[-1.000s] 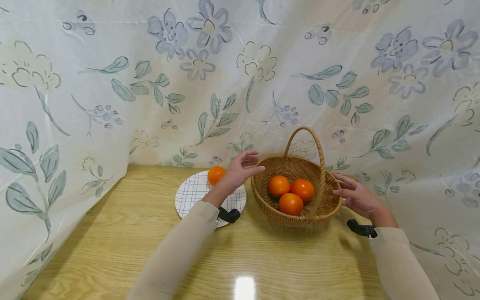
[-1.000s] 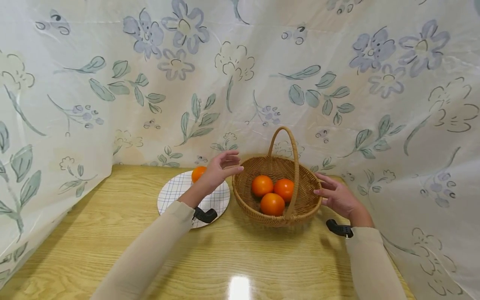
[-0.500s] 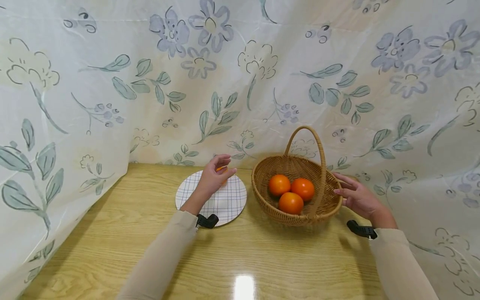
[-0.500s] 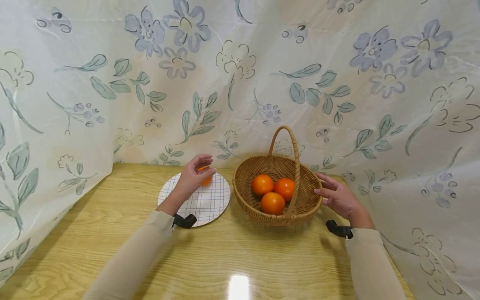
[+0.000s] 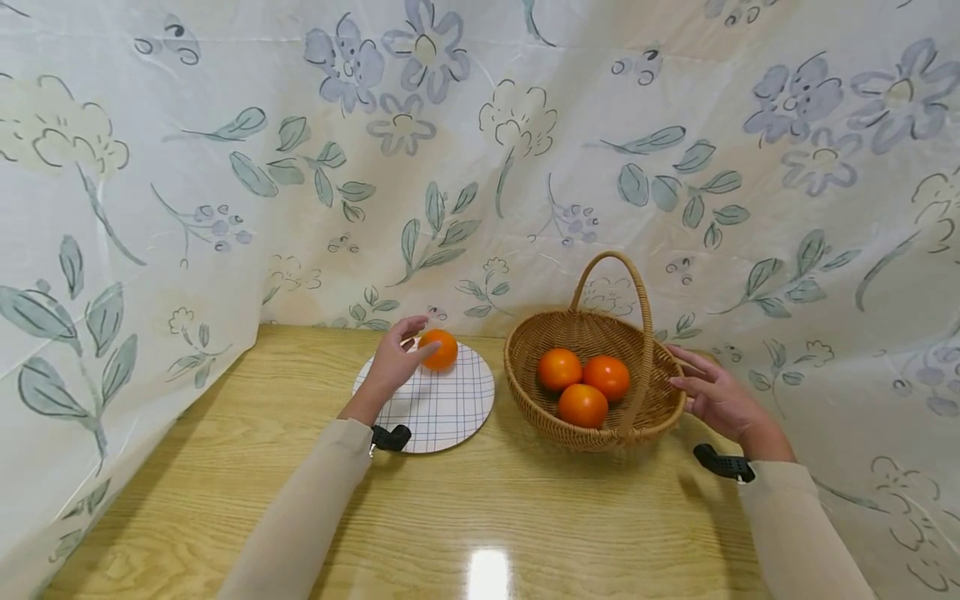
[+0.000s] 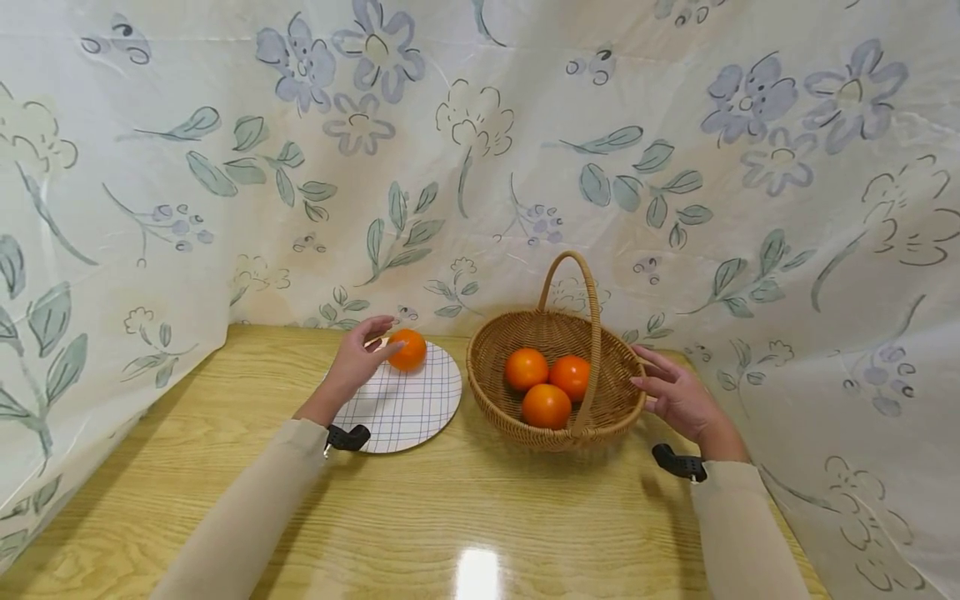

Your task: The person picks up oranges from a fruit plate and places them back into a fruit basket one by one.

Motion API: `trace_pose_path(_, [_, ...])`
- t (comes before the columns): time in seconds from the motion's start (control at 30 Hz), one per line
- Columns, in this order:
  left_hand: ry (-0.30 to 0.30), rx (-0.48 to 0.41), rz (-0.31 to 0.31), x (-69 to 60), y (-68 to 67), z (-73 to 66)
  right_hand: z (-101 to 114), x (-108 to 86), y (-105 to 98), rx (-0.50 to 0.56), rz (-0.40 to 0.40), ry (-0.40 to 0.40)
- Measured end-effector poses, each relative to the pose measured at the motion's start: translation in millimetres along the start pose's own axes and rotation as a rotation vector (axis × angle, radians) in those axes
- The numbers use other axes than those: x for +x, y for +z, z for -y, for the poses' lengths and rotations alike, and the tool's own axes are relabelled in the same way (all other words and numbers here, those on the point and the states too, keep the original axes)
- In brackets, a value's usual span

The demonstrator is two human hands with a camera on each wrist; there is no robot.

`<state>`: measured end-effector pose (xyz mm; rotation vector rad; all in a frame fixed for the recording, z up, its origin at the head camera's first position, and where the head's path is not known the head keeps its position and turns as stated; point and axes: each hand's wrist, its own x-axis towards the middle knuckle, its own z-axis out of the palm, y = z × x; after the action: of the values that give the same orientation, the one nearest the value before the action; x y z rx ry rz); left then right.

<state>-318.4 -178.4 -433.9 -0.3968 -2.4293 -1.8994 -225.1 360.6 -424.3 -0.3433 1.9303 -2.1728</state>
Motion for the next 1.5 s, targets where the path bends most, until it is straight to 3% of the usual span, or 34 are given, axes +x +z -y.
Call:
trace_pose_path(0.23, [-0.076, 0.115, 0.059, 3.5, -1.1, 9.1, -0.3, -0.6, -2.3, 0.0, 0.012, -0.003])
trace_pose_path(0.5, [-0.144, 0.102, 0.118, 11.7, 3.5, 18.2, 0.4, -1.0, -2.5, -0.006, 0.012, -0.003])
trace_pose_path(1.2, [-0.195, 0.069, 0.08, 25.1, 12.7, 33.9, 0.6, -1.0, -4.2, 0.004, 0.006, 0.013])
trace_pose_path(1.5, [-0.196, 0.132, 0.075, 22.3, 11.1, 32.9, 1.2, 0.8, 0.1, -0.019, -0.019, 0.023])
